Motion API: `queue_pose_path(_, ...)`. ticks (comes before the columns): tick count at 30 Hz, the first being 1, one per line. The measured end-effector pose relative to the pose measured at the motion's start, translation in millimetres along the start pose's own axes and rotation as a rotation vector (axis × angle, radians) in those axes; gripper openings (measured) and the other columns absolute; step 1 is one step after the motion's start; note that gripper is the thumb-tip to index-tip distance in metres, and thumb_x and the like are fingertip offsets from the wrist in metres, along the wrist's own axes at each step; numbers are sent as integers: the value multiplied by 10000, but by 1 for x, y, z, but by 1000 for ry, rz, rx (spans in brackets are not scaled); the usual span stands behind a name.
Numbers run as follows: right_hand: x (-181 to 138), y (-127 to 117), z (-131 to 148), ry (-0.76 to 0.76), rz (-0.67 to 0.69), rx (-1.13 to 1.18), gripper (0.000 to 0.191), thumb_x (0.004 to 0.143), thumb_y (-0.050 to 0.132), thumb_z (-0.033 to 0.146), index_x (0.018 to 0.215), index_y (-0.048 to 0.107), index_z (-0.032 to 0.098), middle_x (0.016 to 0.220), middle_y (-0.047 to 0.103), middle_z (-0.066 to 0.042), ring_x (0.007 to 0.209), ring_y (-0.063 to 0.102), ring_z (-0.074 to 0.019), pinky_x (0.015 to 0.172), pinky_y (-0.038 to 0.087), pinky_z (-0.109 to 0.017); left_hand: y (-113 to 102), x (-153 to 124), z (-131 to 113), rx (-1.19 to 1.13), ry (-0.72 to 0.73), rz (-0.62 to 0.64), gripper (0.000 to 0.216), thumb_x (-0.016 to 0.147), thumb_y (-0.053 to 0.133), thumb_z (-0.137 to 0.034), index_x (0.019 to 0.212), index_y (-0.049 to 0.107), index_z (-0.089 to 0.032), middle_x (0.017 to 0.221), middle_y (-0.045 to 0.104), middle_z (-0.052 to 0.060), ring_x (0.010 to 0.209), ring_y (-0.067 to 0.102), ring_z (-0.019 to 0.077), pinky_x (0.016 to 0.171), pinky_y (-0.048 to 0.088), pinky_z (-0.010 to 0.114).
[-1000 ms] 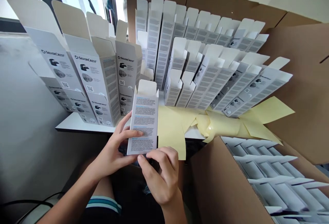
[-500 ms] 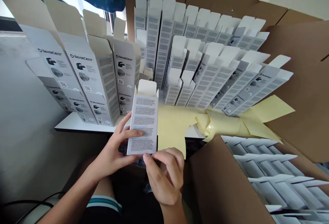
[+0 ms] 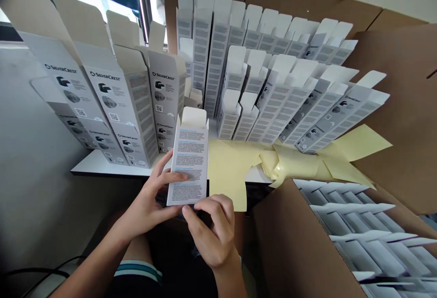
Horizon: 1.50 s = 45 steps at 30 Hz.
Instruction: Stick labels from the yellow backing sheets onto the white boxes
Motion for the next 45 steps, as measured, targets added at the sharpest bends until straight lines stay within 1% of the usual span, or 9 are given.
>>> queue_pose_path(8, -3, -1, -1, -58, 60, 10, 366, 830, 663, -36, 1102, 722, 203, 954, 642, -59, 926, 577, -206, 749, 553, -378, -1, -2, -1, -1, -15, 0, 468, 813, 748, -116, 1227, 616, -291, 1680, 112, 58, 1435, 412, 398, 772, 639, 301)
queue_pose_path(14, 4, -1, 0, 87, 59, 140, 283, 848, 607, -22, 1004, 691, 198, 868, 621, -38, 856, 549, -194, 739, 514, -399, 1, -2, -4, -21, -40, 37, 461, 809, 758, -110, 1217, 627, -279, 1681, 108, 66, 1420, 430, 394, 753, 622, 278)
queue_pose_path(18, 3, 1, 2, 203, -32, 248, 284, 845, 605, -17, 988, 699, 209, 836, 601, -26, 838, 548, -192, 763, 500, -412, 3, -5, -5, -45, -38, 43, 474, 811, 767, -116, 1224, 620, -293, 1684, 96, 58, 1411, 447, 378, 727, 612, 252)
queue_pose_path(24, -6, 11, 2, 381, -170, 405, 207, 875, 609, 65, 924, 709, 239, 834, 580, -17, 821, 559, -181, 780, 516, -406, 4, -4, -7, -34, 2, 36, 466, 820, 774, -142, 1230, 614, -294, 1678, 148, 74, 1402, 470, 352, 934, 599, 374)
queue_pose_path(28, -8, 13, -2, 490, -341, 501, 125, 929, 568, 156, 875, 655, 227, 760, 510, 2, 762, 546, -168, 783, 537, -425, 5, -4, -5, -30, -18, 48, 463, 810, 786, -138, 1218, 626, -287, 1684, 122, 72, 1411, 458, 359, 1017, 561, 428)
queue_pose_path(30, -7, 9, -2, 435, -361, 407, 126, 925, 564, 132, 889, 648, 219, 767, 528, -4, 792, 562, -179, 817, 535, -454, 5, -4, -4, -32, -35, 51, 461, 807, 790, -136, 1214, 631, -282, 1685, 116, 73, 1406, 464, 360, 1009, 566, 419)
queue_pose_path(34, -4, -2, 3, 52, -194, 12, 226, 852, 623, 21, 960, 707, 201, 887, 628, -41, 851, 585, -194, 807, 540, -463, 6, -6, -3, -64, -47, 60, 462, 814, 782, -147, 1226, 628, -291, 1684, 108, 64, 1404, 465, 361, 892, 616, 349)
queue_pose_path(36, -3, -5, 4, -55, -137, -73, 237, 847, 633, 14, 974, 717, 195, 895, 640, -44, 843, 588, -194, 774, 555, -455, 6, -6, -3, -70, -52, 65, 464, 821, 774, -152, 1234, 622, -299, 1686, 89, 52, 1417, 449, 357, 859, 621, 322)
queue_pose_path(45, 1, -4, 1, -128, -42, -66, 248, 838, 667, -17, 989, 731, 169, 935, 634, -58, 908, 574, -199, 774, 574, -432, 4, -4, -4, -63, -75, 65, 470, 829, 743, -113, 1239, 619, -306, 1685, 96, 36, 1432, 423, 359, 854, 611, 301)
Point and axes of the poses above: each hand's wrist, its own x-axis towards the middle knuckle, its own y-axis out of the palm, z = x × y, the point moved 1 cm from there along x, towards the middle knuckle
